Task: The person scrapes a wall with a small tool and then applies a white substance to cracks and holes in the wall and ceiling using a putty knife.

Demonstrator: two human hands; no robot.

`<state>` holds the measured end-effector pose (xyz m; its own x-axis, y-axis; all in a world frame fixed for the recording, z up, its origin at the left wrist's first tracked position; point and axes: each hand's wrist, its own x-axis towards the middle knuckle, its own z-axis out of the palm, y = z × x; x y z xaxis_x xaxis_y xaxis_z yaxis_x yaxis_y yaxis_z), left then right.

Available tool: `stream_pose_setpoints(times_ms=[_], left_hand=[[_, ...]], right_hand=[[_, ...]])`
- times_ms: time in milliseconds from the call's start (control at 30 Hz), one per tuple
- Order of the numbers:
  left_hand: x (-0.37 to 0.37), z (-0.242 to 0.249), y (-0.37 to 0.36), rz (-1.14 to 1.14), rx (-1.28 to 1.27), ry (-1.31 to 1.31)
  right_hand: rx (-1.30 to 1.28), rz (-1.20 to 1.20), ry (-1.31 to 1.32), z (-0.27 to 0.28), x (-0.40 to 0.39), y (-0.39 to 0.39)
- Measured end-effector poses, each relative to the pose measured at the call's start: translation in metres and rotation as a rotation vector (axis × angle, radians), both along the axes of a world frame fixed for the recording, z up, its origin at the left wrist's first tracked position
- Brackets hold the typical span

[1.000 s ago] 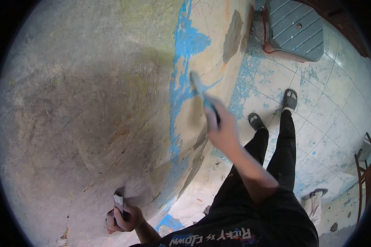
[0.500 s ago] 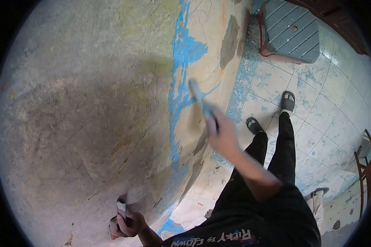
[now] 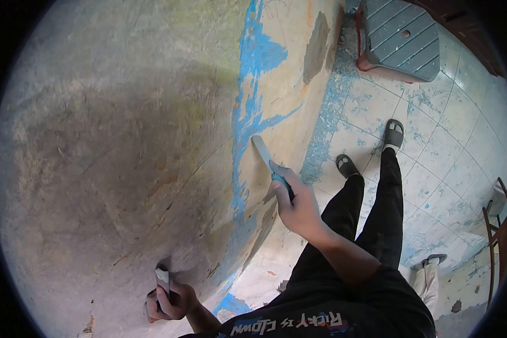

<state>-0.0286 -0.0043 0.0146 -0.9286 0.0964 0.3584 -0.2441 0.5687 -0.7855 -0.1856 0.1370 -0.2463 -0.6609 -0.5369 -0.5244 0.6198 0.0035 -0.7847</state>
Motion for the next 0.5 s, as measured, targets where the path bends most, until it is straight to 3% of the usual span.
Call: stream_pose_setpoints(times_ms=[233,433,500], left_hand=[[-0.005,-0.004,-0.001,-0.006,0.006,0.016],[-0.002,-0.004,-0.002,-0.014,0.012,0.031],[-0.002,-0.003,-0.002,-0.015,0.007,0.023]], right_hand=[[0.033,-0.073,0.116,0.009,-0.014,0.009],[0.038,0.017,-0.167,0.004,-0.047,-0.007],[0.017,-0.037,-0.08,0.011,-0.03,-0.007]])
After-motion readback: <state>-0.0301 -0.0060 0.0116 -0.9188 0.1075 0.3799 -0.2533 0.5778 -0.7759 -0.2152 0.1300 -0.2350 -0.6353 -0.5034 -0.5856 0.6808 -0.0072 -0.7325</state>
